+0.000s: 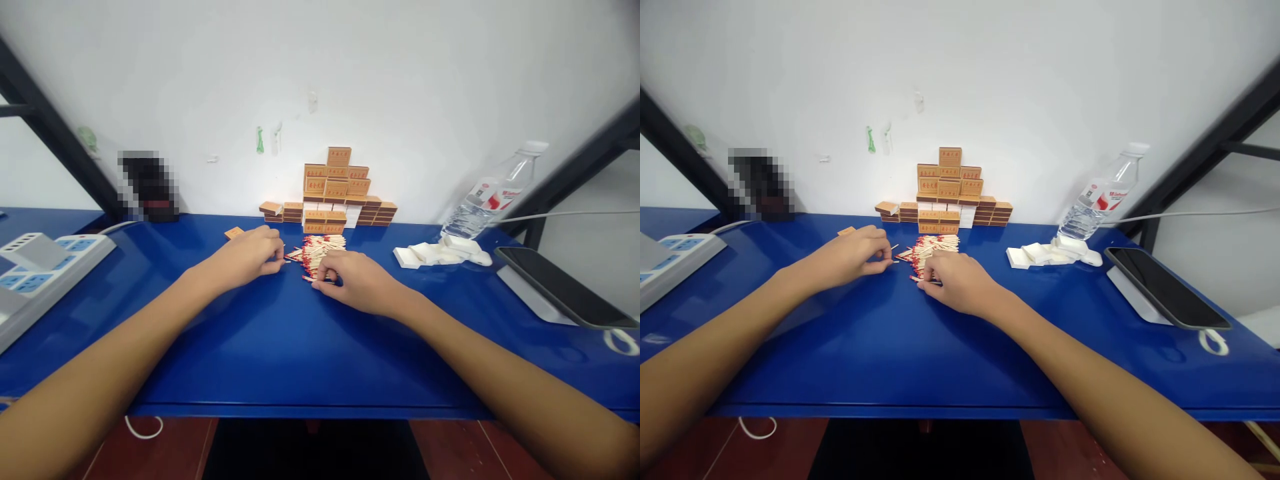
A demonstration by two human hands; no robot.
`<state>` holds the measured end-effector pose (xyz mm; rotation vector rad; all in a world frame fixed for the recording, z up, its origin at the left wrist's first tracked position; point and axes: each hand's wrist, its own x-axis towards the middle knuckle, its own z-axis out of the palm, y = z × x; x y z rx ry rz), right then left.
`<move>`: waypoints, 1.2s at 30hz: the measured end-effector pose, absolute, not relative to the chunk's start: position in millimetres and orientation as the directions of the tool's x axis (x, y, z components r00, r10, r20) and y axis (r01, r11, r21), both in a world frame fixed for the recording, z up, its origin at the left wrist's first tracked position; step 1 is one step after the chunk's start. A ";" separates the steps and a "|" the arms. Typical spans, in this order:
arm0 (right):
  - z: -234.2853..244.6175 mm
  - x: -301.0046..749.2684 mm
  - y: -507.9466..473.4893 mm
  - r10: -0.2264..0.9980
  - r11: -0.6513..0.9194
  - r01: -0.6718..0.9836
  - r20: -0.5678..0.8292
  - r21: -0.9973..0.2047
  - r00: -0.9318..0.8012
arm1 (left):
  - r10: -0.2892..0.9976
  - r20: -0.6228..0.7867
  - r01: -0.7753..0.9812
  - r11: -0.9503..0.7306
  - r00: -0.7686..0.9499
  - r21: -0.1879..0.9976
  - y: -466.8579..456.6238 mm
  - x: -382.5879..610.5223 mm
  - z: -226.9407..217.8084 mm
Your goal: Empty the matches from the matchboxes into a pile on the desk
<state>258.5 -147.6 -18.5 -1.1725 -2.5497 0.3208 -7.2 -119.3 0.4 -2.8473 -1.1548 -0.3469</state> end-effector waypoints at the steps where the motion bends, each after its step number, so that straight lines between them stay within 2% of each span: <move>1: -18.6 258.3 -147.3 0.762 0.644 0.691 0.185 -0.328 -0.621 | 0.679 0.241 0.696 -0.717 0.694 0.015 -119.7 -6.8 1.6; 6: -15.5 260.8 -143.5 0.729 0.676 0.655 0.180 -0.337 -0.660 | 0.667 0.305 0.708 -0.705 0.679 -0.035 -122.4 -5.4 5.9; 11: -8.7 273.3 -136.4 0.704 0.706 0.640 0.200 -0.303 -0.682 | 0.663 0.356 0.713 -0.701 0.659 -0.012 -122.5 -6.2 4.8; 15: -4.2 277.4 -138.6 0.666 0.726 0.595 0.140 -0.345 -0.732 | 0.660 0.353 0.704 -0.710 0.664 0.004 -123.4 -4.8 5.4; 20: -3.5 272.8 -144.6 0.718 0.681 0.671 0.088 -0.294 -0.690 | 0.640 0.378 0.682 -0.730 0.669 0.031 -131.7 3.4 10.4; 27: -10.6 265.3 -145.4 0.739 0.671 0.702 0.137 -0.239 -0.660 | 0.563 0.453 0.600 -0.796 0.691 0.075 -151.3 27.8 6.3; 33: -9.7 266.4 -144.7 0.786 0.619 0.762 0.160 -0.192 -0.598 | 0.535 0.439 0.607 -0.794 0.722 -0.031 -167.5 50.4 -5.9; 36: -1.6 275.6 -138.3 0.793 0.604 0.774 0.241 -0.189 -0.560 | 0.515 0.434 0.620 -0.773 0.739 -0.139 -168.8 61.0 -13.6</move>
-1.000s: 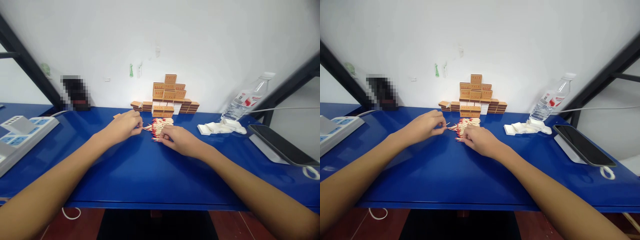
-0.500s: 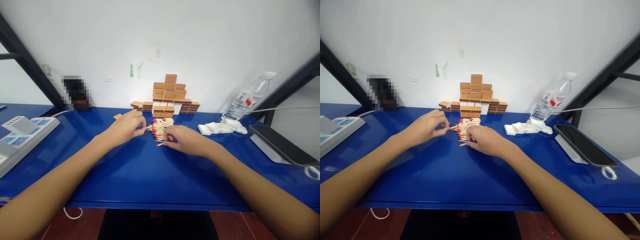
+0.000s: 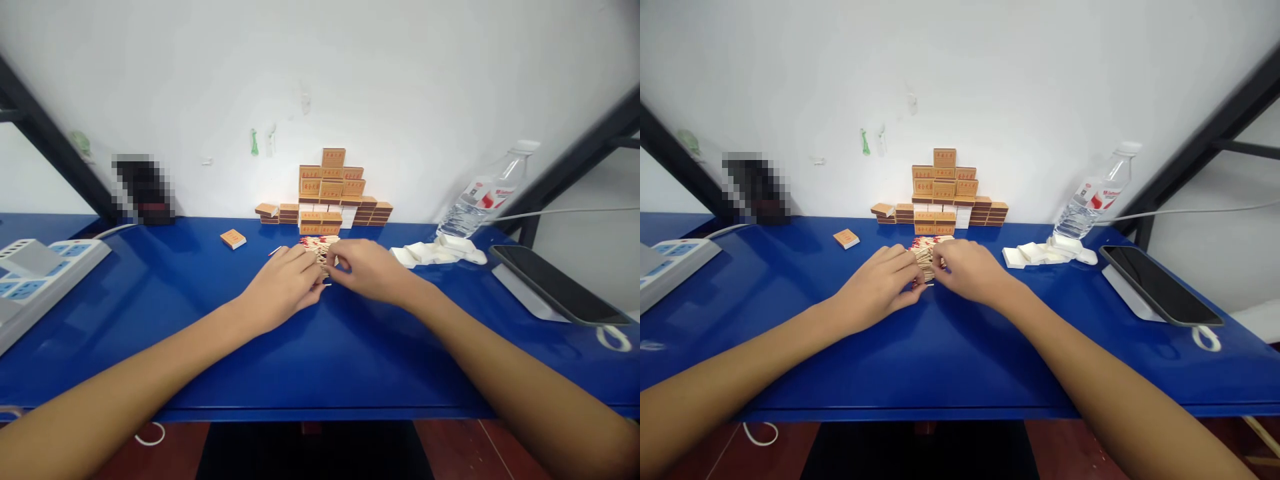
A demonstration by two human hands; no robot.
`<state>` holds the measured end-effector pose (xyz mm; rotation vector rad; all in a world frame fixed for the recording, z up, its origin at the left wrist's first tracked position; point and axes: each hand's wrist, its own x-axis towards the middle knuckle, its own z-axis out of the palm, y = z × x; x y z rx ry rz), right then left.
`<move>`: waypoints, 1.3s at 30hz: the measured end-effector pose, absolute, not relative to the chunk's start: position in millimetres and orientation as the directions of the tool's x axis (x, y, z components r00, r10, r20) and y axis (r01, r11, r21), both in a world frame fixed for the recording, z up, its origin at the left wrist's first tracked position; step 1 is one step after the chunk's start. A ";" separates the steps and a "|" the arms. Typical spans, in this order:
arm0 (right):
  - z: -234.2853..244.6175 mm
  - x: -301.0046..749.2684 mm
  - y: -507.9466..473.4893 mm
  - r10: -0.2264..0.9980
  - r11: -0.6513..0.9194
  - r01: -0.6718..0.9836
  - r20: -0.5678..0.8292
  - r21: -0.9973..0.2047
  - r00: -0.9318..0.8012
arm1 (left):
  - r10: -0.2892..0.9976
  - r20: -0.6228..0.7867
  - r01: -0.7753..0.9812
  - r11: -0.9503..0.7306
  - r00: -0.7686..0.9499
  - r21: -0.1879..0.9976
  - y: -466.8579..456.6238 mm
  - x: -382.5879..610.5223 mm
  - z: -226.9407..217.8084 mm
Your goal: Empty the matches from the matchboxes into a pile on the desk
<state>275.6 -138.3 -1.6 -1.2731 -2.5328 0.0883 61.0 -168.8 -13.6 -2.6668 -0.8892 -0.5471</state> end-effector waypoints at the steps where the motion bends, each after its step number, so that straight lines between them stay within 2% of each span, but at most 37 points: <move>1: 1.3 279.0 -135.6 0.800 0.588 0.786 0.280 -0.192 -0.530 | 0.508 0.427 0.621 -0.763 0.748 -0.181 -167.9 64.6 -16.7; 5: 7.6 287.5 -128.0 0.820 0.528 0.825 0.375 -0.203 -0.432 | 0.504 0.393 0.627 -0.713 0.769 -0.314 -163.7 77.1 -27.0; 8: 7.0 286.6 -128.1 0.820 0.525 0.827 0.378 -0.199 -0.430 | 0.507 0.435 0.656 -0.677 0.744 -0.334 -162.9 77.4 -23.9; 11: 5.9 286.0 -128.6 0.810 0.543 0.815 0.384 -0.202 -0.444 | 0.553 0.524 0.734 -0.636 0.648 -0.238 -156.2 61.7 -10.9; 15: 7.9 293.6 -123.8 0.799 0.542 0.816 0.423 -0.201 -0.427 | 0.684 0.604 0.838 -0.544 0.409 0.048 -127.6 20.2 -0.4; 18: 11.7 299.4 -121.6 0.794 0.575 0.777 0.405 -0.257 -0.454 | 0.764 0.511 0.869 -0.491 0.394 0.065 -104.8 -4.1 -7.0; 22: 13.0 294.5 -127.9 0.737 0.668 0.623 0.248 -0.408 -0.628 | 0.815 0.388 0.879 -0.476 0.431 0.022 -93.6 -6.1 -19.9; 24: 8.5 287.2 -131.9 0.704 0.685 0.584 0.193 -0.435 -0.683 | 0.829 0.354 0.886 -0.463 0.434 -0.002 -94.2 -0.9 -23.4; 27: -4.4 276.2 -133.6 0.676 0.706 0.565 0.169 -0.428 -0.717 | 0.847 0.319 0.899 -0.437 0.425 -0.037 -95.1 2.7 -26.5; 32: -20.4 270.0 -129.2 0.695 0.713 0.600 0.248 -0.364 -0.675 | 0.851 0.294 0.899 -0.428 0.434 -0.090 -95.3 -2.3 -25.4; 37: -9.0 281.0 -125.0 0.688 0.726 0.626 0.309 -0.286 -0.657 | 0.805 0.382 0.868 -0.496 0.453 0.016 -122.7 17.2 -11.3; 39: -1.9 287.7 -121.9 0.714 0.695 0.666 0.364 -0.271 -0.597 | 0.764 0.405 0.833 -0.553 0.502 0.011 -141.8 35.3 -8.8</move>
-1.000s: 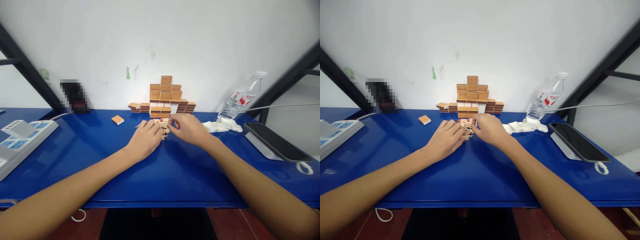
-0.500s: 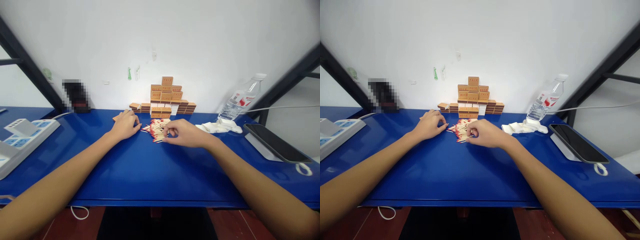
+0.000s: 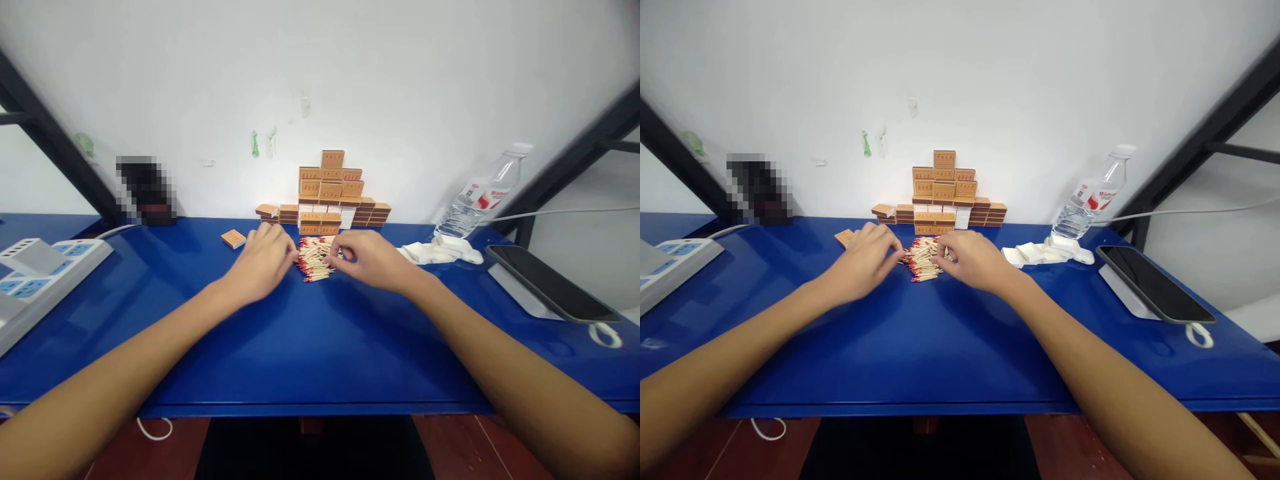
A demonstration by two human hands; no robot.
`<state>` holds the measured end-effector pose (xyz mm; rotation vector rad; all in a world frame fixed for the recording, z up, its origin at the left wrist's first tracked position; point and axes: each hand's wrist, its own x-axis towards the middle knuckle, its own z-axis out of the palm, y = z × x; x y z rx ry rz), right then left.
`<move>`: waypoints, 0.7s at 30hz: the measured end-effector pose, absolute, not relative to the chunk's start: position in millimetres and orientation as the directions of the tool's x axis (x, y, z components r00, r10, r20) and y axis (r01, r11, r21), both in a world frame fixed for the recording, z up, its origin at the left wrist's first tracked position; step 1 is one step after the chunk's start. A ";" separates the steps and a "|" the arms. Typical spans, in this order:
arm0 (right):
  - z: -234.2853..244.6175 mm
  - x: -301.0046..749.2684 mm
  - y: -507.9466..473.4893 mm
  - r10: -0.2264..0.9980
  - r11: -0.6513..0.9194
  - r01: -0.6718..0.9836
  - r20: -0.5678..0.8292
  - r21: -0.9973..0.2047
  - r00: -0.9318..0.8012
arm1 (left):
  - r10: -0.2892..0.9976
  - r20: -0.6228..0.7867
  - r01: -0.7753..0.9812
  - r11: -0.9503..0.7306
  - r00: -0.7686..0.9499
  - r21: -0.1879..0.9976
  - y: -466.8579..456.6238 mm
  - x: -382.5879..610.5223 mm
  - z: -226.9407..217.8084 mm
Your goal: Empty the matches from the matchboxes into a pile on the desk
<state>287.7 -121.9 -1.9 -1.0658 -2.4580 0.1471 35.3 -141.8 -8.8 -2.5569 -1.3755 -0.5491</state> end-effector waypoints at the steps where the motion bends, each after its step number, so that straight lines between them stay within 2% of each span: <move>1: 0.6 290.8 -120.0 0.728 0.675 0.688 0.393 -0.268 -0.562 | 0.746 0.397 0.812 -0.583 0.535 0.000 -150.8 44.9 -9.5; 6: 0.2 297.2 -112.1 0.753 0.623 0.744 0.444 -0.242 -0.486 | 0.607 0.385 0.703 -0.686 0.695 -0.186 -169.9 75.9 -24.2; 9: -2.4 295.1 -113.3 0.752 0.626 0.743 0.437 -0.238 -0.493 | 0.569 0.446 0.705 -0.666 0.691 -0.243 -161.6 71.1 -24.1; 11: -1.3 293.6 -116.9 0.751 0.635 0.727 0.427 -0.260 -0.504 | 0.585 0.499 0.750 -0.616 0.640 -0.240 -153.5 58.7 -16.3; 14: 2.2 290.9 -124.3 0.733 0.679 0.642 0.360 -0.356 -0.577 | 0.610 0.541 0.800 -0.553 0.579 -0.232 -140.3 32.6 -1.4; 17: 1.6 285.3 -130.3 0.693 0.710 0.551 0.295 -0.439 -0.658 | 0.660 0.445 0.779 -0.605 0.605 -0.161 -126.5 9.1 5.1; 21: -9.7 275.0 -132.1 0.663 0.731 0.524 0.272 -0.437 -0.698 | 0.706 0.333 0.755 -0.655 0.625 -0.028 -116.1 -1.6 -0.2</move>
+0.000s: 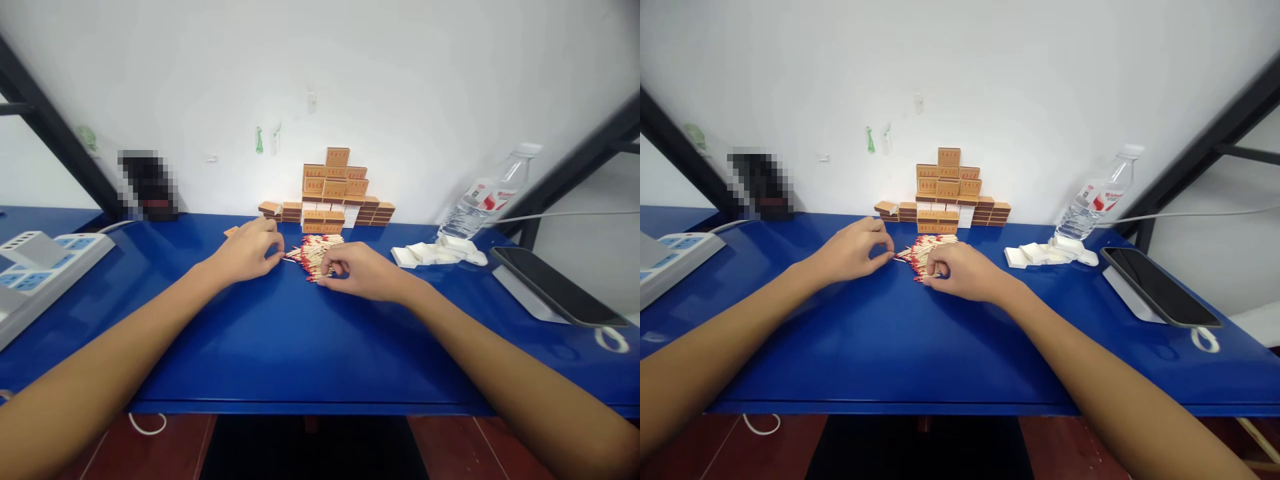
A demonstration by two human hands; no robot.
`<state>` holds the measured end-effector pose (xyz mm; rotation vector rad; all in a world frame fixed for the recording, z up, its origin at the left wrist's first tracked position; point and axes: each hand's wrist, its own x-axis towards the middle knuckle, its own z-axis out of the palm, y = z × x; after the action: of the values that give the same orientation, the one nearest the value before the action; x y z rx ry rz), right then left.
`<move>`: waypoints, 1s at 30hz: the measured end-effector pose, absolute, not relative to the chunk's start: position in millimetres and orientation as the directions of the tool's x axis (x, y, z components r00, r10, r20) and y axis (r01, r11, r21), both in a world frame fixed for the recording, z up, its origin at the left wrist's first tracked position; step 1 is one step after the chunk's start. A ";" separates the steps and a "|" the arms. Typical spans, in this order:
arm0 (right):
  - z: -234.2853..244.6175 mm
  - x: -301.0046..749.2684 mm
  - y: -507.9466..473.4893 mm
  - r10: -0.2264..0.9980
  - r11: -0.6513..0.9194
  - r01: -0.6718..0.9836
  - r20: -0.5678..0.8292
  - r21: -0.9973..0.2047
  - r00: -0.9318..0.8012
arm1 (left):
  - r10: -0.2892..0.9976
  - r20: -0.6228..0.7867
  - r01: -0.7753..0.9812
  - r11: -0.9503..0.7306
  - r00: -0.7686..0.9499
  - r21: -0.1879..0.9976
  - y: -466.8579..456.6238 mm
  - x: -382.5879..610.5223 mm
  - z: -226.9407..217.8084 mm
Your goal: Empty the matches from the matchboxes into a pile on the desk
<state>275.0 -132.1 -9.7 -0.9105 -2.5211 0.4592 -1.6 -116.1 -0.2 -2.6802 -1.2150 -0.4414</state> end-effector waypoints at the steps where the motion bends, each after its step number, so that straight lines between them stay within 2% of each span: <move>1: -13.1 272.8 -131.8 0.666 0.729 0.532 0.266 -0.431 -0.697 | 0.708 0.328 0.750 -0.661 0.626 -0.003 -115.8 -1.0 -1.9; 5: -22.1 268.6 -130.0 0.684 0.719 0.564 0.268 -0.407 -0.679 | 0.682 0.344 0.709 -0.703 0.645 0.064 -118.8 4.4 -5.6; 9: -21.9 269.7 -129.9 0.680 0.728 0.571 0.289 -0.380 -0.674 | 0.676 0.318 0.696 -0.715 0.665 0.067 -119.8 7.1 -8.9; 16: -15.6 273.2 -131.2 0.663 0.748 0.565 0.361 -0.348 -0.655 | 0.716 0.303 0.745 -0.666 0.629 0.027 -121.1 11.9 -14.3; 25: -15.9 275.4 -128.9 0.670 0.742 0.584 0.366 -0.329 -0.646 | 0.711 0.317 0.768 -0.633 0.628 -0.100 -120.6 12.5 -18.5; 30: -16.6 276.6 -128.5 0.654 0.756 0.563 0.399 -0.333 -0.643 | 0.716 0.314 0.775 -0.620 0.623 -0.123 -122.5 13.9 -17.2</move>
<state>276.6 -128.5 -16.6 -0.9167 -2.4497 0.2427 13.9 -122.5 -17.2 -2.6008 -1.2175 -0.3436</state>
